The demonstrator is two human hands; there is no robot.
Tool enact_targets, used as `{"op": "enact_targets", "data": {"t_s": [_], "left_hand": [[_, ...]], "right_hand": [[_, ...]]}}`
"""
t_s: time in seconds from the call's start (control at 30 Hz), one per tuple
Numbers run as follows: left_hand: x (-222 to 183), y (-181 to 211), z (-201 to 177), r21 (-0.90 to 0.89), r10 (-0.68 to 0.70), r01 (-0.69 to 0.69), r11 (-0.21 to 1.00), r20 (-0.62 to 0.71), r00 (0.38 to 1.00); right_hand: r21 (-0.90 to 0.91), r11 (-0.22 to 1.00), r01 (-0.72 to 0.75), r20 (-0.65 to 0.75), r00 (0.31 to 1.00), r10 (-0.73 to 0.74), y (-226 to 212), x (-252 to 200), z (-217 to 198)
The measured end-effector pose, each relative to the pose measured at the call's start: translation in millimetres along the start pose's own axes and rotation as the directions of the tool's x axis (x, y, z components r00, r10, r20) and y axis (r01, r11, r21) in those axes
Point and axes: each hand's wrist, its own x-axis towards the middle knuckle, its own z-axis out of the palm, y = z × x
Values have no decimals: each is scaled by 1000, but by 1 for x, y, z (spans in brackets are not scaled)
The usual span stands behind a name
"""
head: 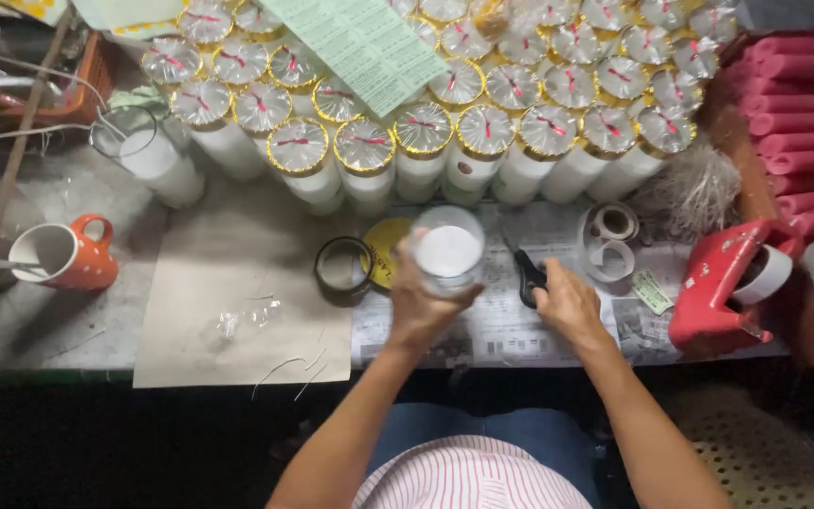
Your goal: Decorating glass-encased candles with labels, ribbons, and tape at a production workbench.
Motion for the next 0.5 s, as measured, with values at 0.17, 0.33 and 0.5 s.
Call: {"op": "enact_targets", "data": {"t_s": [0.17,0.33,0.5], "left_hand": [[6,-54,63,118,45,-56,991,95,994],[10,-47,59,142,160,-182,973,158,974],[31,2,6,-25,313,-321,947,305,899]], "right_hand": [[872,485,-66,47,998,52,12,-58,-45],[932,354,74,-50,996,-78,14,-110,-109],[277,899,339,-239,931,-277,1,-133,-155]]}}
